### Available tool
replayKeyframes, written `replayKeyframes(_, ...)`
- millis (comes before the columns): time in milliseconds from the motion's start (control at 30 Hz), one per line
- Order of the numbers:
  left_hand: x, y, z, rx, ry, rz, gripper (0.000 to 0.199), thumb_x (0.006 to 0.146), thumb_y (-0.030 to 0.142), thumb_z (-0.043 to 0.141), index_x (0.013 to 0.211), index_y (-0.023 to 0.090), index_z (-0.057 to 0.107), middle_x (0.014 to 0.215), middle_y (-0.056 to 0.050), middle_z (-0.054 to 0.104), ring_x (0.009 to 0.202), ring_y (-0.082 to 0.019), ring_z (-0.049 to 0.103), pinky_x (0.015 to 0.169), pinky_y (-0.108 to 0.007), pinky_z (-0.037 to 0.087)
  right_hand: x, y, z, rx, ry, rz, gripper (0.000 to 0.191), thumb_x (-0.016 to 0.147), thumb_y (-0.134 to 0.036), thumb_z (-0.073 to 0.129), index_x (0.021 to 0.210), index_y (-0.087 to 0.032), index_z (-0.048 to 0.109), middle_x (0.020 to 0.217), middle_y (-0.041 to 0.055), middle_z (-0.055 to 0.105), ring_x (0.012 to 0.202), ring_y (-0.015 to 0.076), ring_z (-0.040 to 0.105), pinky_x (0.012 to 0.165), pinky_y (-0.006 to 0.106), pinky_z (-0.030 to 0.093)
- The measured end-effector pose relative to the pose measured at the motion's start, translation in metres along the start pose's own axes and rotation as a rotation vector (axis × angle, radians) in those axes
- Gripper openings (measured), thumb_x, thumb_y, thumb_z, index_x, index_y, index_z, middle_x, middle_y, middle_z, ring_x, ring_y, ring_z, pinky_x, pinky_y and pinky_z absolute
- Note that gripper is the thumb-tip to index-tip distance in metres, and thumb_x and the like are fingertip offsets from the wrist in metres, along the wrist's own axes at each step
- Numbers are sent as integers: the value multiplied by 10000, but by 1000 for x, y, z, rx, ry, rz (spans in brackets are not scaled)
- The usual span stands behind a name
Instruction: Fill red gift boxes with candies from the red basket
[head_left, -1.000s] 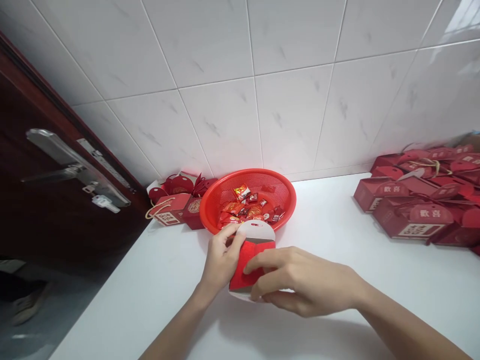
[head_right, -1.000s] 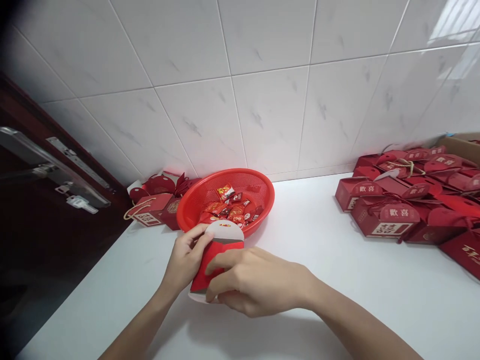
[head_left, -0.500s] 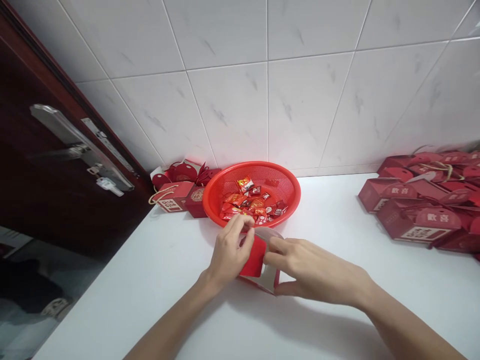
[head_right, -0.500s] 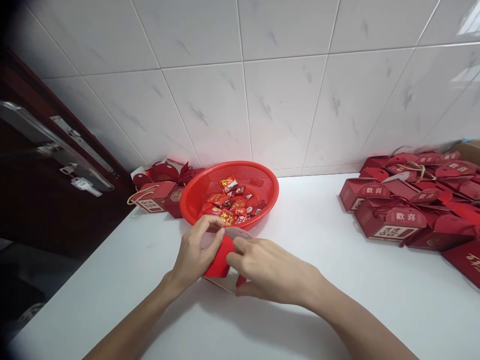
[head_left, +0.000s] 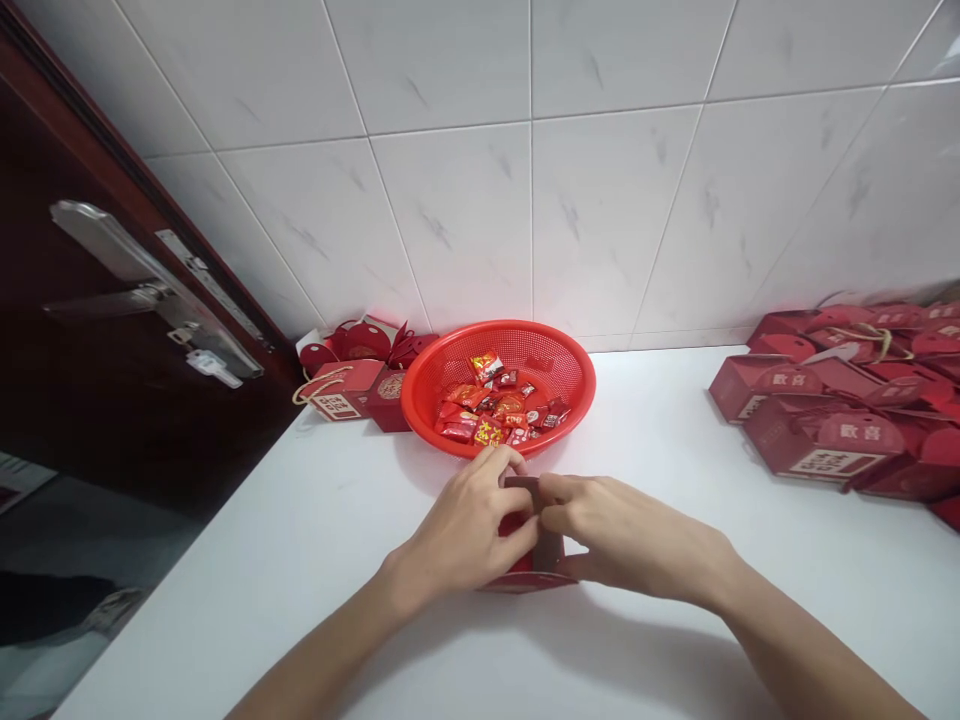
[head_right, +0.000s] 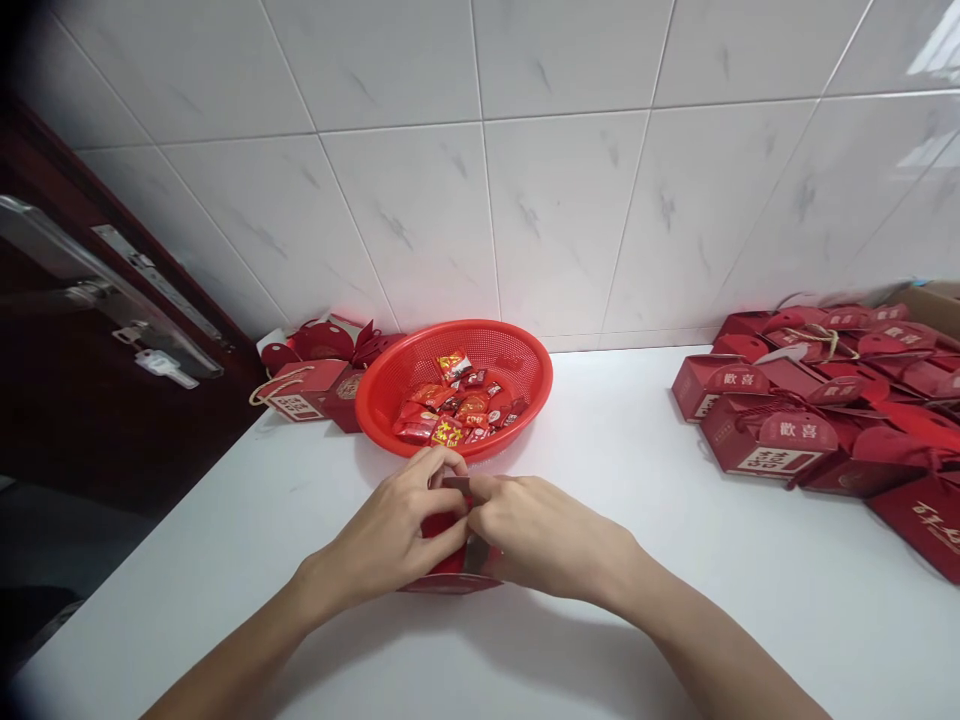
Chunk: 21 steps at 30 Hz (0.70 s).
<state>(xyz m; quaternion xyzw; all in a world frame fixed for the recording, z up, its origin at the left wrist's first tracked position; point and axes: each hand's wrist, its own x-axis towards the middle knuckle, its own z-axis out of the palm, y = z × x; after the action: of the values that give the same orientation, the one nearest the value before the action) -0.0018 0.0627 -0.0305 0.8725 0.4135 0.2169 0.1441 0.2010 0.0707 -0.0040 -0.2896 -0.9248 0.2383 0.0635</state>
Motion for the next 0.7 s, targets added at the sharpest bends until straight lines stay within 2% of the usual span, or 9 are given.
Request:
replayKeyframes(167,1,6,2,192,-128,-44,172,939,226,592,862,189,741,1029,-92,586,955,-252,575,793,-383,500,-1,-2,-2,-61,-5,28,119,880,-113,645,869,-162,753,972,59,660,772,165,653,679,268,467)
replayKeyframes(333,6,11,5,202,-247,-130,173,951,326,610,926,196,721,977,-81,583,923,-261,575,784,-398,506,-6,-3,-7,-102,24,56,28,858,-137,700,859,-155,721,932,42,631,737,156,617,624,268,447)
replayKeyframes(433,4,10,4,125,-201,-216,230,965,366,571,895,175,677,1009,-88,586,895,-245,593,739,-366,516,-9,1,-8,-59,38,70,63,858,-119,685,839,-176,704,931,25,606,721,137,607,623,258,454)
replayKeyframes(567,-6,0,-3,-38,-110,-245,161,937,222,510,852,191,643,985,-57,612,834,-199,627,731,-325,536,-14,8,-7,-17,68,36,68,878,-155,678,933,-195,686,947,26,588,712,140,612,609,258,465)
replayKeyframes(700,-20,-13,-10,-200,-47,-205,292,953,179,457,1122,224,692,1123,-65,683,992,-199,676,873,-316,557,-21,15,-6,35,73,33,129,877,-150,669,998,-196,661,1019,44,595,766,151,629,648,264,487)
